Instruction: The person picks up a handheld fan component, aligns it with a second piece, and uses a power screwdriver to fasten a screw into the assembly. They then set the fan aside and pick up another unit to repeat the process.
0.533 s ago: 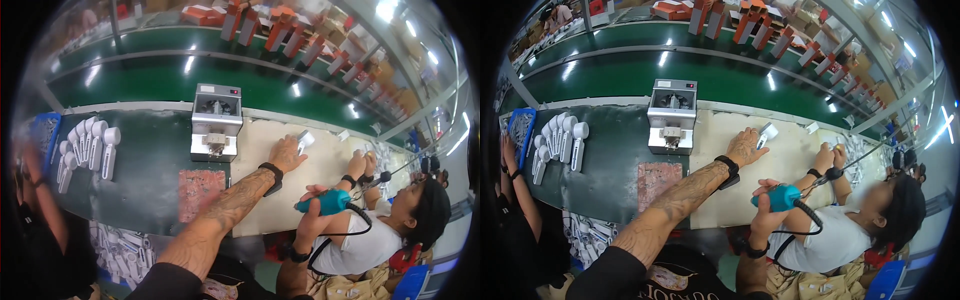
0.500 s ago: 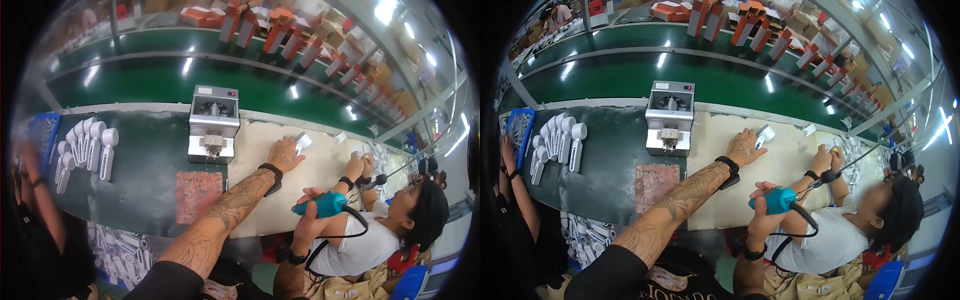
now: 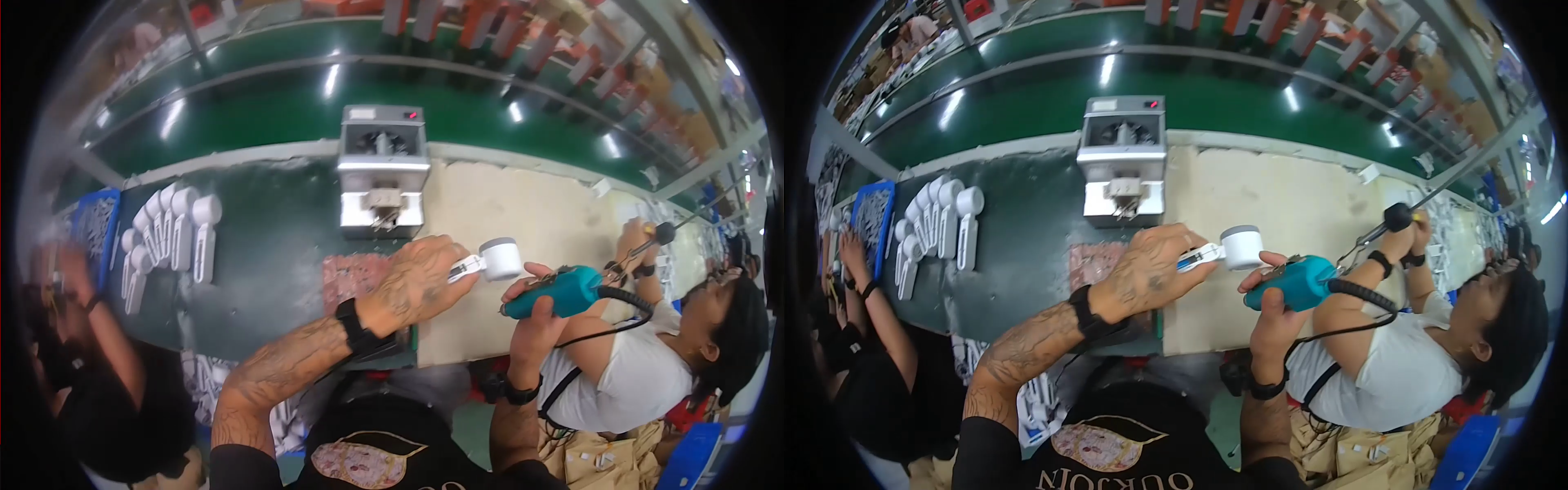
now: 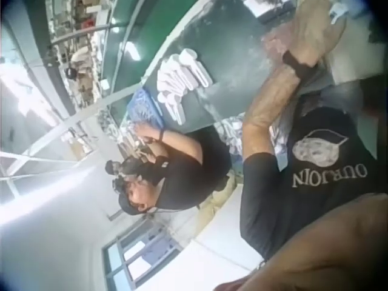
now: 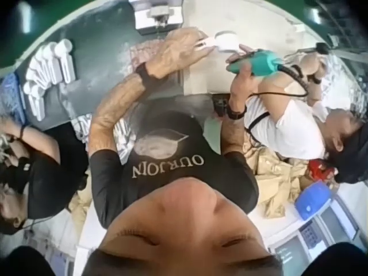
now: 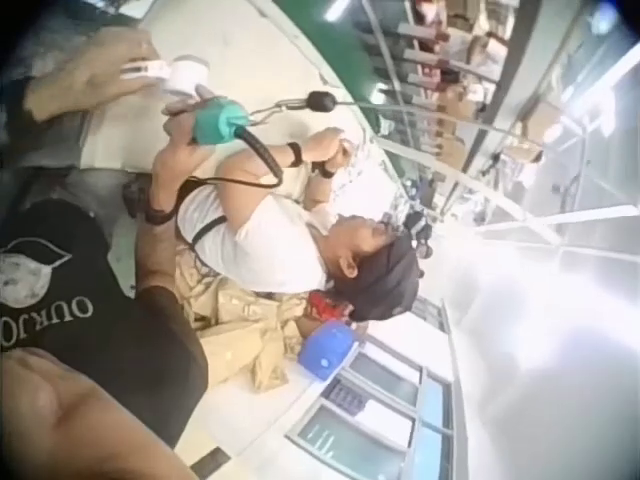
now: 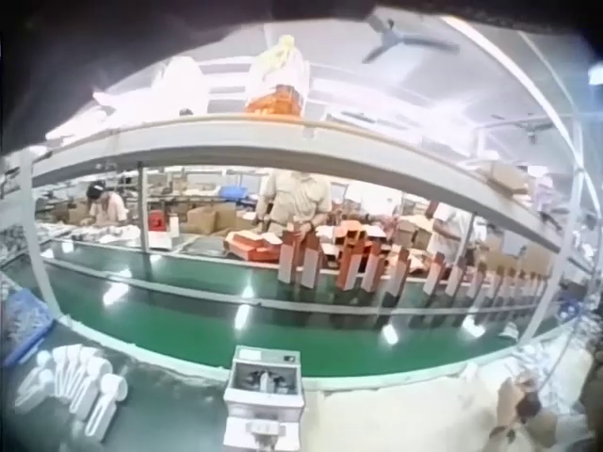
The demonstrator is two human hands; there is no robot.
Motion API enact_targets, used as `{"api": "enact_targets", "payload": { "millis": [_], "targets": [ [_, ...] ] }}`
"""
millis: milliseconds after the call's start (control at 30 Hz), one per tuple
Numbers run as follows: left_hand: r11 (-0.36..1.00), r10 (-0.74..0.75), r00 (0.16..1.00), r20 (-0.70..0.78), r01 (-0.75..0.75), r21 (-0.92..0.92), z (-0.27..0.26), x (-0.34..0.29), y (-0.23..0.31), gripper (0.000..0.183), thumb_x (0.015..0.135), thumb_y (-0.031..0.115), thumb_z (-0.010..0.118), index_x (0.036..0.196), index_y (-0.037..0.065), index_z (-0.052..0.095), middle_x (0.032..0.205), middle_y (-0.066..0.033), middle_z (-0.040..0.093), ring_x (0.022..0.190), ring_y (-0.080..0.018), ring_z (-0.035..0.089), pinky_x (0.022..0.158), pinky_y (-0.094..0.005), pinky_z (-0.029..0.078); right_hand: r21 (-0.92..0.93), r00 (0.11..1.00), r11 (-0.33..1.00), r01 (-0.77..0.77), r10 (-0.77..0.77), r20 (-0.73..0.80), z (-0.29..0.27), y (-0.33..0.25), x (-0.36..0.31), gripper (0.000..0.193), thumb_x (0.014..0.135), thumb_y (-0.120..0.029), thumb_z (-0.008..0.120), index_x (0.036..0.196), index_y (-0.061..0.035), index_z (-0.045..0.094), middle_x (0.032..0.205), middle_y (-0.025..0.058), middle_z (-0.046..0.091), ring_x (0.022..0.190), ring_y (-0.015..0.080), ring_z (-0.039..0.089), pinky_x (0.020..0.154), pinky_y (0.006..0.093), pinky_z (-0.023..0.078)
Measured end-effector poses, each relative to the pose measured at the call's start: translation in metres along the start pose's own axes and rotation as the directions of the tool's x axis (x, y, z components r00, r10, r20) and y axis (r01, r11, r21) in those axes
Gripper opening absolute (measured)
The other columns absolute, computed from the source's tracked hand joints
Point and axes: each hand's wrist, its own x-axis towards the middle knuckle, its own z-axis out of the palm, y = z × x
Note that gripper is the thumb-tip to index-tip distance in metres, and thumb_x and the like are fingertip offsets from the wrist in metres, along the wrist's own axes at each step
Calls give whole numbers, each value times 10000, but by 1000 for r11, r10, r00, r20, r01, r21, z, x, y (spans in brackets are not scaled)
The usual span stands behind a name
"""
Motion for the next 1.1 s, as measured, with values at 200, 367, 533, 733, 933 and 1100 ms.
{"api": "enact_targets", "payload": {
  "millis": [200,367,533,733,933,1100],
  "targets": [
    [993,-84,996,-3,84,82,-49,-81,-23,235,846,227,744,966,26,733,828,-134,679,774,-336,673,729,-405,540,149,985,984,-93,69,160,43,-6,-4,596,925,-618,610,960,-28,529,726,35,497,600,151,486,554,286,409],
    [991,-125,988,89,120,58,-62,-97,-38,269,867,252,728,1042,48,716,921,-118,680,882,-336,668,830,-424,525,264,979,964,-28,-27,203,89,-24,7,645,945,-684,508,1021,-45,552,665,4,435,555,124,403,541,262,336],
    [988,-63,997,39,57,144,-56,-85,-48,355,888,324,696,1104,42,675,1129,-123,614,1084,-306,572,959,-438,457,324,958,945,37,-125,257,141,-20,31,598,966,-628,528,1111,-49,572,661,5,439,584,128,406,568,273,334],
    [997,-35,999,24,33,66,-60,-93,-55,529,862,367,708,1256,29,612,1129,-128,609,1069,-306,557,987,-414,429,246,951,968,58,-129,282,190,7,66,406,1018,-396,587,1048,9,579,704,47,528,630,162,528,590,299,433],
    [995,19,999,-39,-15,99,-56,-93,-57,484,868,351,698,1244,53,628,1120,-123,614,1087,-297,551,992,-409,427,233,923,965,119,-194,332,201,34,76,303,1022,-294,597,974,2,553,703,60,545,620,173,548,590,302,454],
    [994,30,998,-57,-23,104,-56,-93,-59,455,872,358,692,1224,72,651,1104,-114,617,1072,-293,558,980,-410,437,263,929,964,19,-114,351,201,31,69,306,1010,-304,615,973,-5,562,703,64,550,611,171,546,569,303,451]
  ]
}}
